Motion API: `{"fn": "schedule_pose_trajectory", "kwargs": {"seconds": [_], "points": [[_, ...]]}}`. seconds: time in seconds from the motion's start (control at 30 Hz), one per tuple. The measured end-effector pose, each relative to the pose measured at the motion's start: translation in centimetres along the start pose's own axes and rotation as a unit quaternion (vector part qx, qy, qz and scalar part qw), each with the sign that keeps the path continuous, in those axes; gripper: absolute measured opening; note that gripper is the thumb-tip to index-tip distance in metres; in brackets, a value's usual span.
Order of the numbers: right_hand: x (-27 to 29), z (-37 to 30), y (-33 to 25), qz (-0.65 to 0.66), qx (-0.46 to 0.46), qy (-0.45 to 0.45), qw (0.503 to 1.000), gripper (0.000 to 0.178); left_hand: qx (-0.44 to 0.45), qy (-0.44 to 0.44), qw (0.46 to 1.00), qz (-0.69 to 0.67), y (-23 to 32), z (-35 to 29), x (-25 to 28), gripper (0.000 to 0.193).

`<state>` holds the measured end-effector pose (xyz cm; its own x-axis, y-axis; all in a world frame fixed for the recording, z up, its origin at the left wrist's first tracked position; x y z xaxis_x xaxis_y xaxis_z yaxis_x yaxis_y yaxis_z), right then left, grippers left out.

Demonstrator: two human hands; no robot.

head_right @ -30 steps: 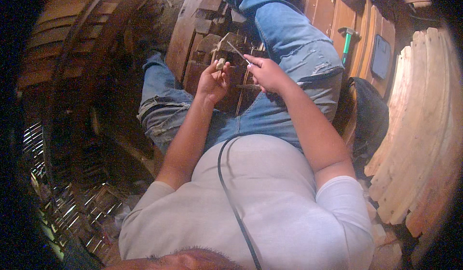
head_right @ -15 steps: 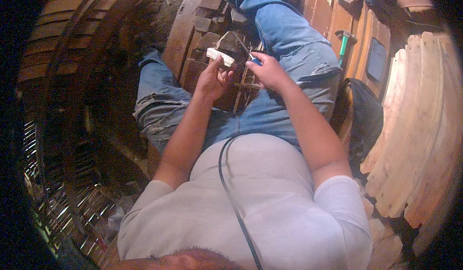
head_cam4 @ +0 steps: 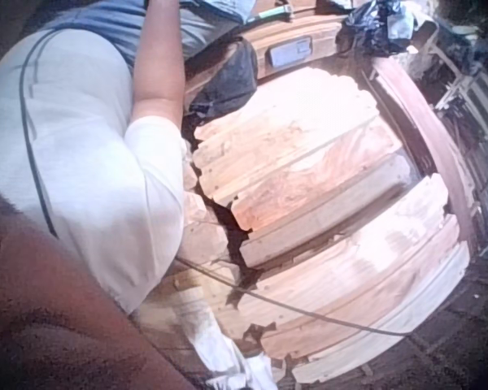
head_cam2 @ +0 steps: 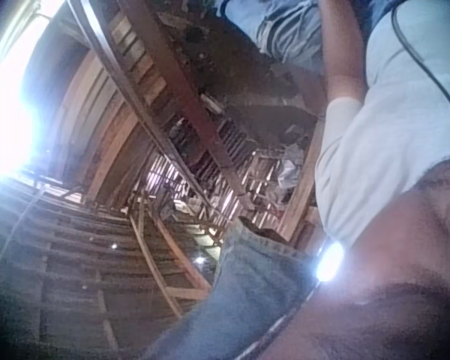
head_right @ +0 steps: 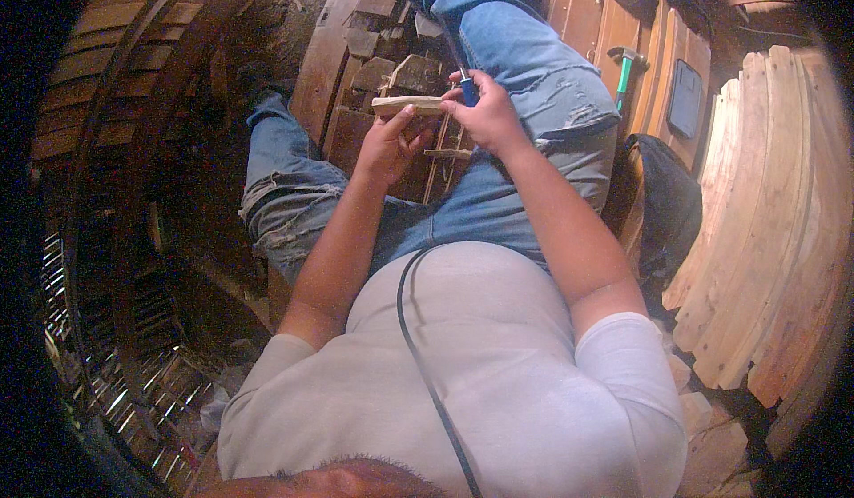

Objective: The person sits on the floor and uses a chisel to carve a small rectangular piece of light-colored wood. They hold the wood in their left hand and the chisel in their right, making repeated shaving motions to shape the object. The person occasionally rotates the wood to work on different sides.

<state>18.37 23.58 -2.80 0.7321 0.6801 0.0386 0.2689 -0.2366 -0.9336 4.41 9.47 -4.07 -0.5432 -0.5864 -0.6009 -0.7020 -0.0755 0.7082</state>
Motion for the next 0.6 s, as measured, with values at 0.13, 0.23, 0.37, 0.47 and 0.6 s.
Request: {"fn": "schedule_pose_trajectory", "kwargs": {"seconds": [0.13,0.23,0.37,0.47,0.6], "points": [[0.0,0.2,0.2,0.009,0.007,0.005,1.0,0.041,0.02,-0.004,0.999,0.027,0.1,-0.2,0.0,0.03],[0.1,0.3,0.3,0.008,0.027,0.007,1.0,0.04,0.014,0.0,1.0,0.014,0.2,-0.4,-0.3,0.03],[0.5,0.3,-0.2,-0.01,0.038,0.027,0.999,0.039,0.028,-0.021,0.999,-0.042,0.6,-0.5,-0.4,0.041],[0.8,0.1,-1.2,-0.005,0.024,0.035,0.999,0.037,0.08,-0.064,0.987,-0.124,1.0,-0.4,0.0,0.049],[1.1,0.1,-1.7,0.035,-0.007,0.028,0.999,0.034,0.101,-0.094,0.987,-0.077,0.8,-0.2,0.3,0.048]]}}
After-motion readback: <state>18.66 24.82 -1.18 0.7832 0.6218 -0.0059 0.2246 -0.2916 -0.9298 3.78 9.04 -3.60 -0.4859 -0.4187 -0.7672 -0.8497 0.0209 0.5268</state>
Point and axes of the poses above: each hand's wrist, its own z-axis towards the middle knuckle, its own x-axis out of the back of the hand, y = z × x, the point moved 3 cm from there along z, towards the middle knuckle, and after that the axes turned 10 degrees about -x, right-handed, at the moved point
